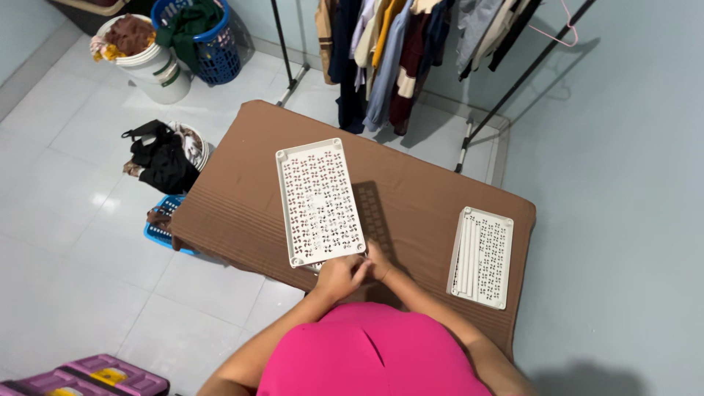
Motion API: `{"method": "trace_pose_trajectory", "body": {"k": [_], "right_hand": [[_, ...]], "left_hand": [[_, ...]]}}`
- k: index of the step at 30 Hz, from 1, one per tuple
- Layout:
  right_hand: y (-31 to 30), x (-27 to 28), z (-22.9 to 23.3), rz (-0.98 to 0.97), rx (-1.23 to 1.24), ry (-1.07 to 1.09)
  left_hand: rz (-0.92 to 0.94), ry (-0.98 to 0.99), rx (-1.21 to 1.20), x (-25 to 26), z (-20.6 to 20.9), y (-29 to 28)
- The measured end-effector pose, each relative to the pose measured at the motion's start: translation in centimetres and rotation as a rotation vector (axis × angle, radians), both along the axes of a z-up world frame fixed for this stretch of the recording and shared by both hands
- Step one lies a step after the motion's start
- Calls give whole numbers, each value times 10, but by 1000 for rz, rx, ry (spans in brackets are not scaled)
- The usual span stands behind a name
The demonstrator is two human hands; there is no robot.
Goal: The person disassembles a white plastic three-tier storage rack on a brown table. They remove the vertical support poles and separate the perforated trays, placing the components on the table.
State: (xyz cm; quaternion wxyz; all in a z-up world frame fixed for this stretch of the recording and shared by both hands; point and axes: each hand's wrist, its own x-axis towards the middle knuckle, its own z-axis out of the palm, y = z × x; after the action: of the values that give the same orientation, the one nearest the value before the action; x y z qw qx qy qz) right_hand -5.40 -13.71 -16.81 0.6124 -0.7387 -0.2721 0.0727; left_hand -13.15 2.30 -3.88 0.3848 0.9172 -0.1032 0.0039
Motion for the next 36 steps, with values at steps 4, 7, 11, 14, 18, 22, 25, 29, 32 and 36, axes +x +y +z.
{"method": "trace_pose_trajectory", "body": {"k": [4,7,11,14,18,22,25,29,32,36], "right_hand": [[-6,11,7,-125,-309,-279],[-17,22,11,-29,-136,22],[-39,35,22,105,-25,536],[-43,29,31,65,61,630],[-34,31,44,-26,-65,460],[-19,60,53,-182,-294,300],[-6,77,60,-166,-328,436],[13,84,66,-315,-336,280],[30,83,78,-383,-268,348],[48,79,106,-369,-133,676]], "left_hand": [[171,176,-64,1,-24,-11],[178,262,35,8,-50,-28],[194,113,-214,20,-88,-44],[89,-94,-432,31,-115,-46],[217,-23,-503,47,-140,-55],[264,-113,-627,52,-147,-73],[323,-189,-700,61,-146,-75],[437,-244,-750,81,-147,-64],[544,-296,-712,98,-151,-53],[503,-330,-915,104,-153,-43]]}}
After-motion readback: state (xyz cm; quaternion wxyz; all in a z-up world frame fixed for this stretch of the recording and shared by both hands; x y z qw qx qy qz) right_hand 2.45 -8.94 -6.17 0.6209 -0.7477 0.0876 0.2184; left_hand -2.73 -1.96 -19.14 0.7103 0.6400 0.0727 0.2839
